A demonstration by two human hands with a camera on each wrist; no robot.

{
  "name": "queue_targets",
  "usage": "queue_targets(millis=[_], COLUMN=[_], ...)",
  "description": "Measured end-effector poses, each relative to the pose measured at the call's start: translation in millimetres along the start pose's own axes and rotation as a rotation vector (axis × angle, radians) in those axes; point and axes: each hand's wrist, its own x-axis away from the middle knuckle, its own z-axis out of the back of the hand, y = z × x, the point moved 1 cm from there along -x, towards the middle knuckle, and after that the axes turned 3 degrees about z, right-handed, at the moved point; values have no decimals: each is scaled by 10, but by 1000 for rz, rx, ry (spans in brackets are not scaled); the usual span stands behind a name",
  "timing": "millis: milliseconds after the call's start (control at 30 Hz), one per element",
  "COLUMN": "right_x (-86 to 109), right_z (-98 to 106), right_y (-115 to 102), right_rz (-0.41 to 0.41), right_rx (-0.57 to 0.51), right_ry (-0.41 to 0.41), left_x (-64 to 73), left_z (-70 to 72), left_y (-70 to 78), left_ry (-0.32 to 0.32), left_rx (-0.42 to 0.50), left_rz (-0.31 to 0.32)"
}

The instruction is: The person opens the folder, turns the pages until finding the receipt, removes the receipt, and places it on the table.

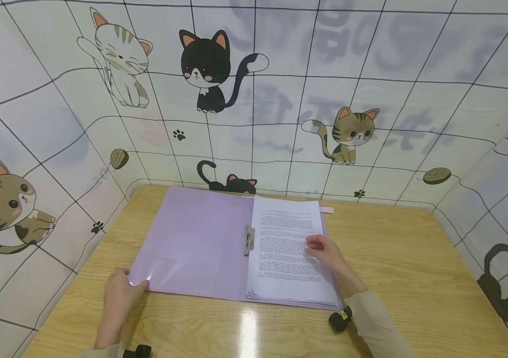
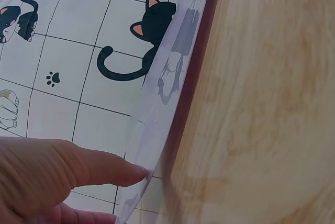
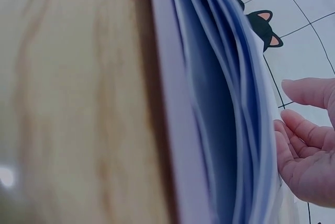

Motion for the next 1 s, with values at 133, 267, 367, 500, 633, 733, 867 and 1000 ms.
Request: queue_targets(millis=[133, 267, 367, 500, 633, 733, 867, 1000], right_x=[-2, -9, -13, -10, -5, -7, -13, -16], right_z=[2, 4, 5, 8, 14, 19, 18, 14], right_y=[4, 17, 18, 12, 1, 1, 17, 29], right_rz=[11, 11, 2, -8, -3, -4, -6, 6], right_rx=[2, -3, -8, -13, -6, -14, -26, -13], right_ry=[-6, -8, -6, -8, -10, -10, -11, -14], left_x=[-20, -50, -58, -53, -69, -84, -104, -113], left_z=[-3, -45, -78, -99, -146, -209, -318, -422], left_y=[-18, -70, -94, -46, 73, 186, 357, 507], left_ry=[-40, -13, 18, 58, 68, 28, 1, 19], left_rx=[-29, -57, -65, -85, -60, 19, 129, 190], left_rz=[1, -34, -59, -87, -105, -115, -176, -243])
